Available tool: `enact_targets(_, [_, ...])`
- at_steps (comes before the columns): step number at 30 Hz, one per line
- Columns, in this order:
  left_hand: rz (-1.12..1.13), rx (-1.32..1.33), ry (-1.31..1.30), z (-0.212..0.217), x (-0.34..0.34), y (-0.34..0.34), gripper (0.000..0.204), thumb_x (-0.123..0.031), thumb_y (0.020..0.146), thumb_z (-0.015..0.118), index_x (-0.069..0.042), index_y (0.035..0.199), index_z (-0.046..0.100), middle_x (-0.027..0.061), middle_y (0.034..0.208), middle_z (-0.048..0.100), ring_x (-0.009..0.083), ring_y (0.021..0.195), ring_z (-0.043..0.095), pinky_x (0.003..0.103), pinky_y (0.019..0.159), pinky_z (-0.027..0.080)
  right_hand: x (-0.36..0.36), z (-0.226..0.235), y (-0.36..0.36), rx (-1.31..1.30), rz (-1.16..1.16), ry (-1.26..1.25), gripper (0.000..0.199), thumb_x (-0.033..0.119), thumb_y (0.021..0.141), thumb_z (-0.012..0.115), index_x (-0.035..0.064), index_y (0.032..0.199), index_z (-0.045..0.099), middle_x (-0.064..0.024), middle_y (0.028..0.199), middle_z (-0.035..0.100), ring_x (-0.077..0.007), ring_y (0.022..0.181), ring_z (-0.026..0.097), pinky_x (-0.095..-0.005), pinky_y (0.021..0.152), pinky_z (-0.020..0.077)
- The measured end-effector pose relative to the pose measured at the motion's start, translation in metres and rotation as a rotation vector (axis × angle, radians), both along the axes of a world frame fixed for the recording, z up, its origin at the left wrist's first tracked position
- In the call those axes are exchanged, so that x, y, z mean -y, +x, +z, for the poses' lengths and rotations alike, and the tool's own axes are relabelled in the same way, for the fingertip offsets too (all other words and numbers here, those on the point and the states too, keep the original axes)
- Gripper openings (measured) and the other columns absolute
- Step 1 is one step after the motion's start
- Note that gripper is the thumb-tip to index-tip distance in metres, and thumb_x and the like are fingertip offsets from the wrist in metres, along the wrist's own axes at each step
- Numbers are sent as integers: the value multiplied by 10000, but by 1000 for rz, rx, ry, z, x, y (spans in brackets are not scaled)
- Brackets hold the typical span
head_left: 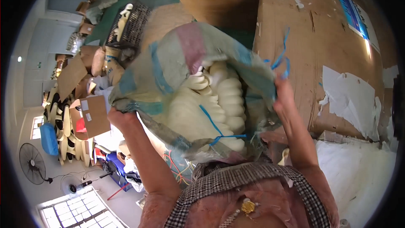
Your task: The recorder unpacks foam bicycle saddle paddings, cleans a workspace of scraps, and organizes the paddings while using a spray gun.
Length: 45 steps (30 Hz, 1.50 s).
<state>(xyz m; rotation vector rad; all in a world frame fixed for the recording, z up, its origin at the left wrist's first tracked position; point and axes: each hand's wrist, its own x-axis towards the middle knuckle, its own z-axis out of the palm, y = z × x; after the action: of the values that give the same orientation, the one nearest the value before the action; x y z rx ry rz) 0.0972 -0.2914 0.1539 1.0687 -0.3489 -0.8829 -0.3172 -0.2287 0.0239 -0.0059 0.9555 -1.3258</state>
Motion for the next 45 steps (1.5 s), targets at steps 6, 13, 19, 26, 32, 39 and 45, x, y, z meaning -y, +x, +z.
enact_targets(6, [-389, 208, -107, 4, 31, -79, 358, -47, 780, 369, 37, 1073, 556, 131, 1024, 595, 241, 927, 589, 332, 803, 487, -104, -98, -76, -134, -134, 87, 357, 108, 807, 421, 0, 1127, 535, -135, 1033, 609, -234, 903, 603, -358, 809, 492])
enact_targets(13, [-483, 22, -48, -16, 49, -52, 373, -21, 740, 383, 18, 1070, 551, 113, 1039, 597, 235, 937, 581, 350, 855, 458, -64, -185, -128, -889, -166, 275, 286, 144, 749, 499, 25, 987, 604, -122, 931, 625, -245, 819, 606, -370, 745, 465])
enact_targets(19, [-710, -140, -54, -56, 23, 39, 388, -13, 720, 391, 11, 1080, 534, 131, 1059, 595, 260, 995, 566, 380, 902, 440, -56, -112, -116, -1596, 470, 381, 396, 192, 702, 595, 4, 1050, 572, -120, 829, 626, -224, 721, 613, -340, 634, 470])
enact_targets(26, [-576, -127, 21, -67, 0, 45, 370, 1, 745, 390, 3, 1094, 515, 125, 1104, 575, 262, 1050, 538, 380, 954, 399, -28, -89, -94, -1004, 348, 381, 717, 425, 746, 659, 142, 1341, 378, -88, 873, 610, -129, 691, 595, -275, 583, 467])
enact_targets(32, [-552, -130, 37, -60, -29, 51, 369, -18, 785, 390, 6, 1139, 491, 133, 1145, 554, 263, 1078, 519, 392, 971, 378, -55, -162, -91, -1690, 881, -100, 683, 430, 688, 712, 78, 1234, 500, -162, 952, 610, -286, 880, 588, -352, 751, 477])
enact_targets(39, [-346, -38, 164, -52, -103, 63, 377, -109, 833, 468, 10, 1191, 474, 111, 1140, 550, 239, 1009, 546, 340, 868, 419, -88, -142, -170, -1628, 755, 47, 187, 120, 737, 644, 42, 905, 669, -108, 736, 638, -174, 628, 612, -303, 577, 479])
enact_targets(45, [-349, 621, -30, 10, -161, -33, 358, -84, 744, 556, 2, 1091, 539, 127, 1120, 544, 163, 895, 569, 263, 773, 436, -57, 106, -70, -1441, 256, -332, 172, -22, 803, 556, 36, 933, 653, -6, 664, 554, -53, 542, 445, -193, 459, 353])
